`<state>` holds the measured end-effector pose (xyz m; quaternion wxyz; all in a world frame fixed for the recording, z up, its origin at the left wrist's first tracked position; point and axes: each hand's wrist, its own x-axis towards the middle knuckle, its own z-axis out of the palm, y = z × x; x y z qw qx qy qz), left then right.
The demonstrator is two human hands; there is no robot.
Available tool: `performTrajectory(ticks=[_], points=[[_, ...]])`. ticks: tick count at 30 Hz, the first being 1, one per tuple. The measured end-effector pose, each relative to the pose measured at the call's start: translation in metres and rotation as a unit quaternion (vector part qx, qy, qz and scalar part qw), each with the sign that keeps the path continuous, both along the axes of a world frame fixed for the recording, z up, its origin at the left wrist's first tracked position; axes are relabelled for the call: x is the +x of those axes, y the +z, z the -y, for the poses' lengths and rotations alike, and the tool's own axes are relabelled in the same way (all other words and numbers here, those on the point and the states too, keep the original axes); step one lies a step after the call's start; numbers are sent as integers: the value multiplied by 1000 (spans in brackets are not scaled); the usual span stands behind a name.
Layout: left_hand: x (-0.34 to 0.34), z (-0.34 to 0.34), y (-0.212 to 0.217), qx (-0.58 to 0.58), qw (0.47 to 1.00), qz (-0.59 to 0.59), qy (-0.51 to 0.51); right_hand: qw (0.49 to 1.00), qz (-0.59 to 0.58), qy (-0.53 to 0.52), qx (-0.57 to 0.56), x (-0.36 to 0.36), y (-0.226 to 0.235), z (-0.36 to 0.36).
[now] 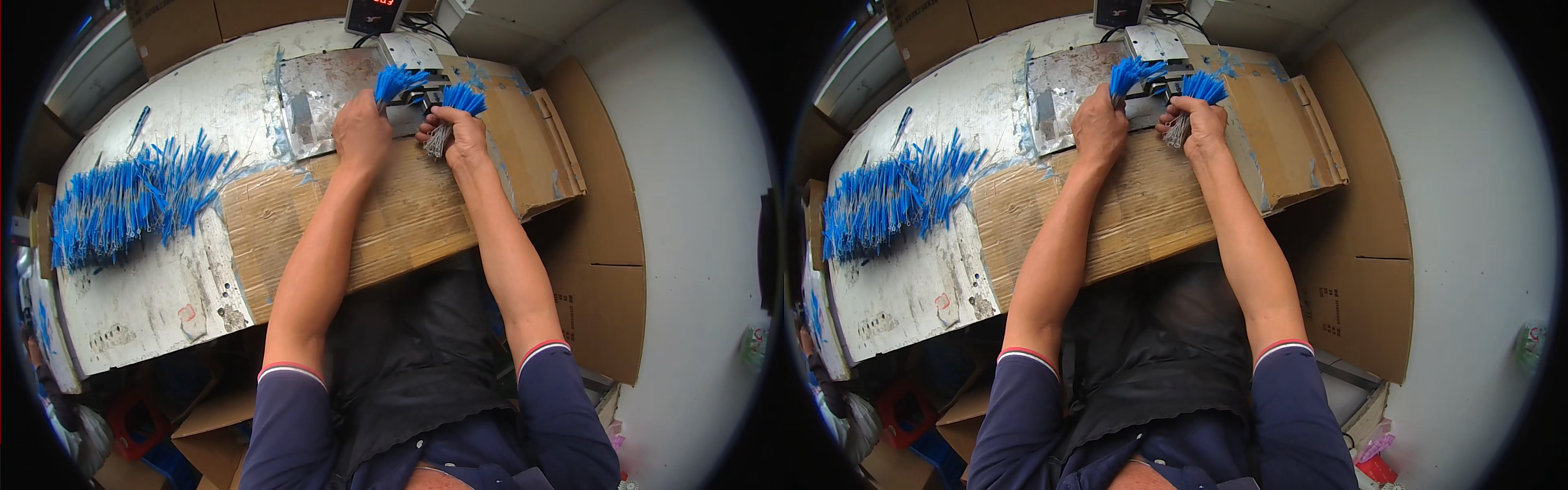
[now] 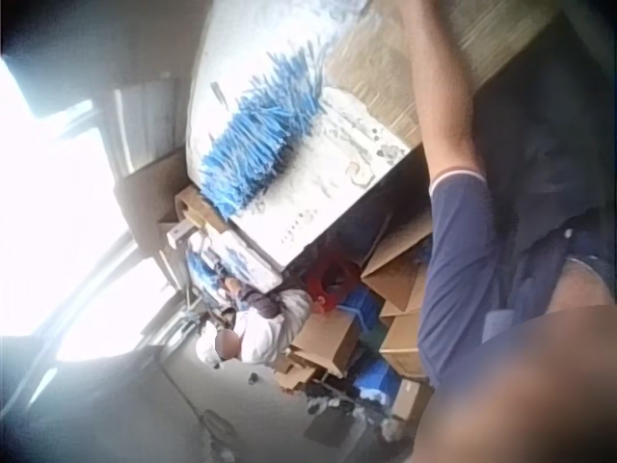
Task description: Manually processing bundles of blue wires using a specialized crimping or testing machine in a workshop.
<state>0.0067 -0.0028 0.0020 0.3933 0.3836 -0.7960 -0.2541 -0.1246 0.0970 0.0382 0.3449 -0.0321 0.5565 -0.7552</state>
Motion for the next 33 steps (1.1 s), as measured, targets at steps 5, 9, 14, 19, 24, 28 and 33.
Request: performTrajectory(ticks=[5, 9, 14, 19, 24, 28, 33], points=[[-2, 0, 1, -8, 1000, -1, -14, 1000, -21, -10, -5, -1, -3, -7], [-1, 1, -1, -5, 1000, 0, -18, 997, -82, 7, 7, 3, -4, -8], [-1, 0, -1, -14, 1000, 2, -17, 996, -70, 46, -15, 5, -2, -16], [-3, -2, -3, -76, 997, 9, -28, 994, -67, 89, -17, 1, -2, -23], [-7, 1, -10, -82, 997, -14, 4, 992, -108, 41, 47, 3, -6, -17], [-6, -1, -2, -20, 998, -24, 55, 992, -103, -5, 66, 12, 0, -8], [-3, 0, -3, 3, 999, -27, 40, 990, -63, -56, 116, 12, 3, 10]])
